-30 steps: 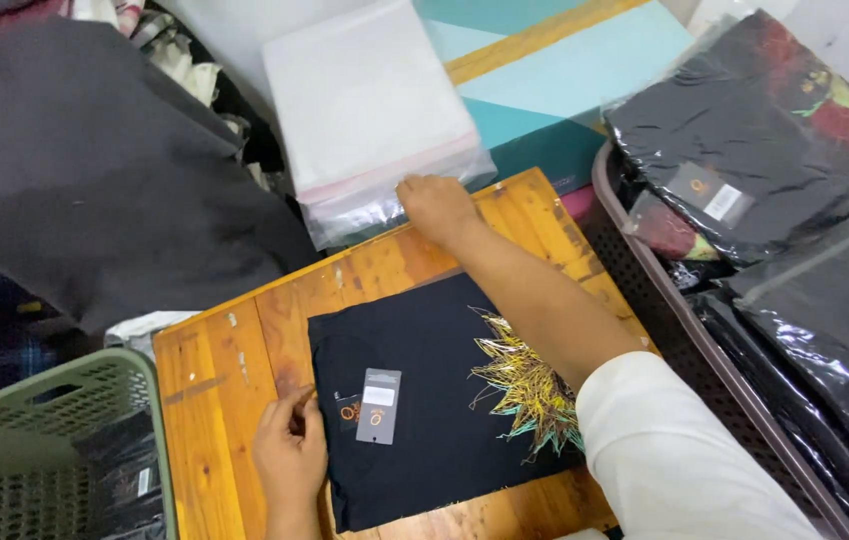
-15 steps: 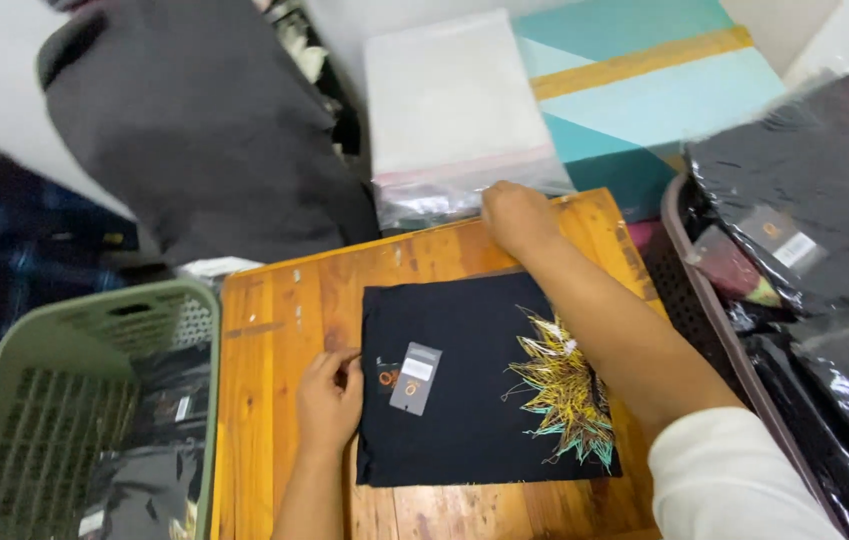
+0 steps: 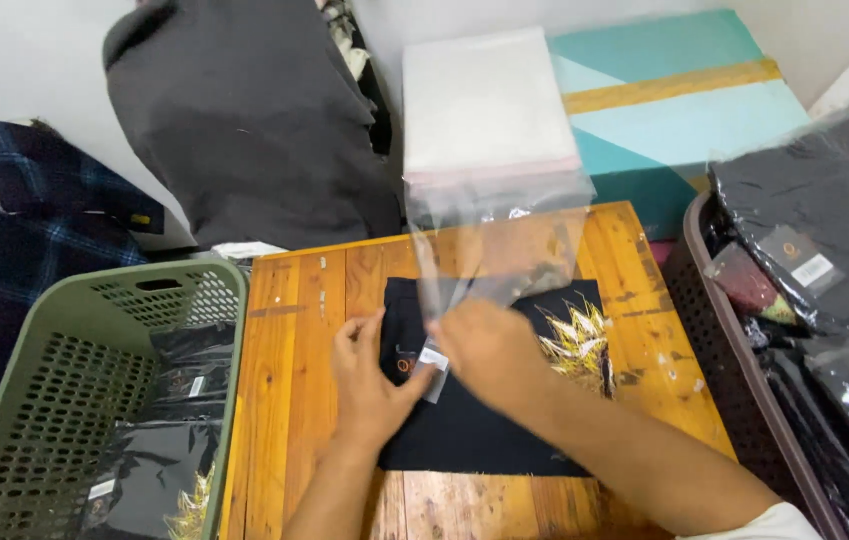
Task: Folding t-shirts and placing them into plastic bags for final packaging.
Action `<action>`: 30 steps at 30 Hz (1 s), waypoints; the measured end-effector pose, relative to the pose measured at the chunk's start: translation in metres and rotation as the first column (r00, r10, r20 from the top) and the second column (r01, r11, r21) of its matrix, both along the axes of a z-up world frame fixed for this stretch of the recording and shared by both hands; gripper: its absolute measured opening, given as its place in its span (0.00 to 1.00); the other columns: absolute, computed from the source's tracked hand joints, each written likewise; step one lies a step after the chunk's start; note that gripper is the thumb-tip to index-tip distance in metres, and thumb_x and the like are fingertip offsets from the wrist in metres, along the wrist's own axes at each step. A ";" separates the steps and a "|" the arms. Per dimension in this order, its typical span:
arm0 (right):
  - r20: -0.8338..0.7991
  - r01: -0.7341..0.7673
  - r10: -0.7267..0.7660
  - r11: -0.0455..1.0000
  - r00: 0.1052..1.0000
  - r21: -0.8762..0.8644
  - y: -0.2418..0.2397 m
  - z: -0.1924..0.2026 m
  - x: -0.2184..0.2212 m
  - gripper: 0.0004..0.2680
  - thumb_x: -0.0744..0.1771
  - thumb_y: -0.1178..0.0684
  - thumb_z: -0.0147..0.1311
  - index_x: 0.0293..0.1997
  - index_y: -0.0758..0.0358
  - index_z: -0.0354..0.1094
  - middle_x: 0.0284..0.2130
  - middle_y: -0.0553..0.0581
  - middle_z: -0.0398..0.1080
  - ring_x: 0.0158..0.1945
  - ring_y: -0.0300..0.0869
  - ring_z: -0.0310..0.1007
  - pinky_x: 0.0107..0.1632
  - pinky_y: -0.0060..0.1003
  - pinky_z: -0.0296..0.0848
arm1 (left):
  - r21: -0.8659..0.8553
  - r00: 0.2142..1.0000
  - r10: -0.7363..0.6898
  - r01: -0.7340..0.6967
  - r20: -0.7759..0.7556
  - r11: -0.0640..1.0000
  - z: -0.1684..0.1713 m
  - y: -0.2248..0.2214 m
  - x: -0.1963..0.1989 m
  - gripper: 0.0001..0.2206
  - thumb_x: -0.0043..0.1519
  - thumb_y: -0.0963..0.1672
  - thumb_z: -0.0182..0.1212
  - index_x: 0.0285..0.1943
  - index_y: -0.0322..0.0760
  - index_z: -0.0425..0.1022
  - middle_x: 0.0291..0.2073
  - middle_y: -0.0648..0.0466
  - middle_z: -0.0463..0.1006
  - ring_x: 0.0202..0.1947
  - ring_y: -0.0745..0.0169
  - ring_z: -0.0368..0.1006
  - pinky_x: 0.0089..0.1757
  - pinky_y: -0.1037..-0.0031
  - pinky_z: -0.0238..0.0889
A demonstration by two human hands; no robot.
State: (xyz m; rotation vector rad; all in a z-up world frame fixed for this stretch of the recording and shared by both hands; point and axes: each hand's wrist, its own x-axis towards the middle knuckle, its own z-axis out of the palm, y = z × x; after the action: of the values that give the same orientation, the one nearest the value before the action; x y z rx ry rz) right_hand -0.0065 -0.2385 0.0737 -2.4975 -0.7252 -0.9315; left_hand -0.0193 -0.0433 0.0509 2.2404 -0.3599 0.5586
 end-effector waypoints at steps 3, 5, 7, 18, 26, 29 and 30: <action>-0.008 -0.272 0.272 0.961 0.962 0.043 0.020 0.047 -0.038 0.09 0.70 0.58 0.54 0.28 0.62 0.65 0.25 0.59 0.65 0.28 0.51 0.65 0.31 0.45 0.65 | 0.041 0.983 -0.010 0.003 0.186 0.999 -0.013 -0.015 -0.011 0.32 0.59 0.46 0.56 0.76 0.40 0.55 0.63 0.33 0.58 0.66 0.33 0.60 0.61 0.46 0.55; -0.020 -0.315 0.315 0.949 0.949 0.029 0.021 0.051 -0.049 0.10 0.70 0.59 0.52 0.27 0.62 0.62 0.24 0.58 0.62 0.28 0.51 0.62 0.32 0.44 0.62 | 0.055 0.979 -0.040 0.030 0.198 0.998 -0.005 -0.008 -0.019 0.26 0.60 0.43 0.58 0.70 0.44 0.63 0.62 0.41 0.64 0.64 0.40 0.64 0.60 0.51 0.56; -0.037 -0.354 0.354 0.935 0.934 0.016 0.018 0.056 -0.058 0.11 0.70 0.61 0.50 0.27 0.62 0.59 0.24 0.57 0.59 0.29 0.50 0.58 0.33 0.43 0.60 | 0.068 0.976 -0.073 0.061 0.206 0.996 0.002 0.002 -0.025 0.21 0.60 0.41 0.60 0.64 0.48 0.72 0.62 0.48 0.69 0.63 0.48 0.67 0.59 0.55 0.57; -0.333 0.046 -0.004 0.992 0.943 0.117 -0.050 -0.009 -0.103 0.40 0.56 0.32 0.73 0.75 0.31 0.48 0.69 0.62 0.57 0.70 0.57 0.58 0.67 0.57 0.52 | 0.452 0.963 -0.261 0.206 0.063 0.868 0.019 0.083 -0.089 0.17 0.52 0.40 0.67 0.51 0.46 0.77 0.55 0.60 0.79 0.48 0.59 0.73 0.40 0.64 0.47; -0.760 0.273 -0.190 0.962 0.622 -0.017 -0.063 -0.024 -0.079 0.24 0.67 0.31 0.41 0.68 0.49 0.63 0.67 0.60 0.60 0.70 0.57 0.52 0.68 0.58 0.48 | 0.550 0.954 0.089 0.088 -0.286 0.830 -0.001 0.104 -0.122 0.17 0.59 0.48 0.59 0.58 0.59 0.78 0.56 0.59 0.75 0.51 0.55 0.71 0.39 0.58 0.53; -0.719 0.100 -0.226 0.971 0.658 -0.215 -0.046 -0.025 -0.055 0.26 0.65 0.27 0.49 0.69 0.43 0.63 0.70 0.62 0.54 0.68 0.60 0.51 0.65 0.61 0.51 | 0.485 0.944 0.128 0.037 -0.304 0.873 0.003 0.105 -0.124 0.22 0.61 0.49 0.57 0.66 0.54 0.71 0.61 0.52 0.71 0.53 0.47 0.70 0.46 0.55 0.59; -0.724 0.008 -0.208 0.963 0.657 -0.270 -0.040 -0.024 -0.046 0.27 0.65 0.26 0.48 0.71 0.42 0.60 0.72 0.60 0.50 0.67 0.59 0.50 0.62 0.60 0.54 | 0.431 0.940 0.119 0.032 -0.319 0.902 0.007 0.104 -0.122 0.27 0.61 0.49 0.57 0.72 0.47 0.67 0.61 0.47 0.69 0.55 0.42 0.68 0.52 0.54 0.62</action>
State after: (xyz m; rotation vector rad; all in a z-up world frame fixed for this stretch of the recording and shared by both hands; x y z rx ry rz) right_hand -0.0526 -0.2781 0.0501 -2.8056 -0.4104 0.2451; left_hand -0.1411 0.0606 0.0579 2.7214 -0.2721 0.1060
